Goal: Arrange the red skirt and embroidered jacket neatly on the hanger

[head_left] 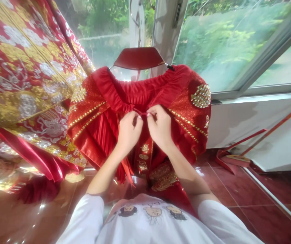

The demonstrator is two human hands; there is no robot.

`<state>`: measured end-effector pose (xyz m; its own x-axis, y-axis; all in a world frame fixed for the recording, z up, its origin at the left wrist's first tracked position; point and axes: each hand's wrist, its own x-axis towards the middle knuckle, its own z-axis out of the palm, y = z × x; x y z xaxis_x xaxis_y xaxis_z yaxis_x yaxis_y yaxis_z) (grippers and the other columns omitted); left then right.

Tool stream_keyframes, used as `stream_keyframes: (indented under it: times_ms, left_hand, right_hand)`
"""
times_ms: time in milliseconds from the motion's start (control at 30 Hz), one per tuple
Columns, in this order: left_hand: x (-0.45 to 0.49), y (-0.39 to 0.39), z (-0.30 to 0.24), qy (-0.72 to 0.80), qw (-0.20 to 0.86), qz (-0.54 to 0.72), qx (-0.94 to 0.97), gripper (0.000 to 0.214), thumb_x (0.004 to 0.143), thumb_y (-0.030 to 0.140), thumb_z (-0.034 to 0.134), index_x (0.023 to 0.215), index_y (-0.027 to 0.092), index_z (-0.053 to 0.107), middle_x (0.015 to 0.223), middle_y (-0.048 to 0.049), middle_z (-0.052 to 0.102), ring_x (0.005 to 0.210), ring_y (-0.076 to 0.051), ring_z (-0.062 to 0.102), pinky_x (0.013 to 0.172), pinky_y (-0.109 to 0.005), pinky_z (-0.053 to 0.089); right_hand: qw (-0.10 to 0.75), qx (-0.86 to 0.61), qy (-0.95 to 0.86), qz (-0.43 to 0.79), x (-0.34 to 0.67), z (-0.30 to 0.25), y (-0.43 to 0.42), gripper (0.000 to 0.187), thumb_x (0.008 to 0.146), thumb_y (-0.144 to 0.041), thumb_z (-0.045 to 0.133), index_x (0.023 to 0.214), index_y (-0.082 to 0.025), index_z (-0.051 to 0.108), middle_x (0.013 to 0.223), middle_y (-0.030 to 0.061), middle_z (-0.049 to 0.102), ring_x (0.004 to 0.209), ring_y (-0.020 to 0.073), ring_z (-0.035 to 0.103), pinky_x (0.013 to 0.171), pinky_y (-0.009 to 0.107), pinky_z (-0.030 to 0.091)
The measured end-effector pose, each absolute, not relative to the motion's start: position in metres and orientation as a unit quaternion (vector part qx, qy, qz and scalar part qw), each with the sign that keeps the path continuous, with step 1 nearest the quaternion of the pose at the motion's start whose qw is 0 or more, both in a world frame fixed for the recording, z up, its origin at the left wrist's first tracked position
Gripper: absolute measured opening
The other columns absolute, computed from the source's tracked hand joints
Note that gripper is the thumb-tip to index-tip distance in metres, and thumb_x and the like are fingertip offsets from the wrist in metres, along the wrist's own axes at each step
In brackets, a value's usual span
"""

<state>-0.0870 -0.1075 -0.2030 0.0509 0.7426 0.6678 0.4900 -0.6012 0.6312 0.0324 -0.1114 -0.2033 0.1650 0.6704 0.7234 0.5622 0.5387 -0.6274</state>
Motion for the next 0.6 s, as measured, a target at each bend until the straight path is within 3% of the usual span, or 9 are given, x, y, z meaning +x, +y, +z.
stream_keyframes:
  times_ms: [200,267,367,467,533,600]
  left_hand:
    - [-0.11,-0.107,-0.178,0.352,0.265,0.563,0.699,0.048,0.089,0.032,0.054,0.052,0.018,0.026,0.048,0.0053,0.025,0.045,-0.007,0.021,0.046,-0.024,0.019]
    - [-0.125,-0.105,-0.166,0.346,0.241,0.553,0.719,0.053,0.088,0.035,0.058,0.05,0.018,0.025,0.048,0.0056,0.021,0.045,-0.007,0.017,0.045,-0.025,0.015]
    - [-0.146,-0.103,-0.152,0.367,0.117,0.569,0.727,0.055,0.087,0.034,0.061,0.051,0.017,0.023,0.05,0.0053,0.019,0.046,-0.007,0.016,0.046,-0.026,0.014]
    - [-0.156,-0.104,-0.147,0.388,0.033,0.584,0.712,0.046,0.088,0.035,0.061,0.055,0.018,0.035,0.051,0.0051,0.027,0.047,-0.007,0.023,0.048,-0.026,0.019]
    - [-0.161,-0.107,-0.147,0.381,0.078,0.592,0.706,0.025,0.084,0.035,0.066,0.071,0.02,0.05,0.051,0.0068,0.031,0.045,-0.008,0.026,0.048,-0.024,0.022]
    - [-0.165,-0.113,-0.147,0.359,0.151,0.579,0.716,0.019,0.08,0.035,0.069,0.086,0.023,0.055,0.052,0.0077,0.035,0.044,-0.008,0.029,0.047,-0.023,0.024]
  right_hand:
    - [0.624,-0.459,-0.632,-0.017,0.043,-0.187,-0.109,0.019,0.089,-0.03,0.052,0.078,-0.016,0.058,0.057,-0.0018,0.054,0.048,0.0086,0.044,0.055,0.023,0.036]
    - [0.611,-0.467,-0.638,-0.037,0.059,-0.176,-0.105,0.018,0.088,-0.029,0.053,0.077,-0.017,0.059,0.053,-0.0029,0.051,0.046,0.0083,0.041,0.056,0.024,0.037]
    - [0.612,-0.475,-0.631,-0.05,0.081,-0.162,-0.096,0.015,0.087,-0.029,0.055,0.077,-0.017,0.059,0.049,-0.0045,0.047,0.046,0.0083,0.041,0.062,0.026,0.041]
    - [0.606,-0.483,-0.63,-0.053,0.092,-0.155,-0.093,0.009,0.085,-0.026,0.056,0.082,-0.018,0.059,0.046,-0.007,0.042,0.043,0.007,0.037,0.063,0.027,0.042]
    - [0.588,-0.492,-0.641,-0.036,0.095,-0.154,-0.095,0.008,0.084,-0.021,0.056,0.091,-0.018,0.058,0.045,-0.0083,0.041,0.041,0.0069,0.037,0.061,0.026,0.042]
    - [0.564,-0.491,-0.664,0.01,0.099,-0.155,-0.1,0.019,0.082,-0.018,0.057,0.101,-0.018,0.057,0.046,-0.0085,0.045,0.041,0.0075,0.04,0.059,0.025,0.041]
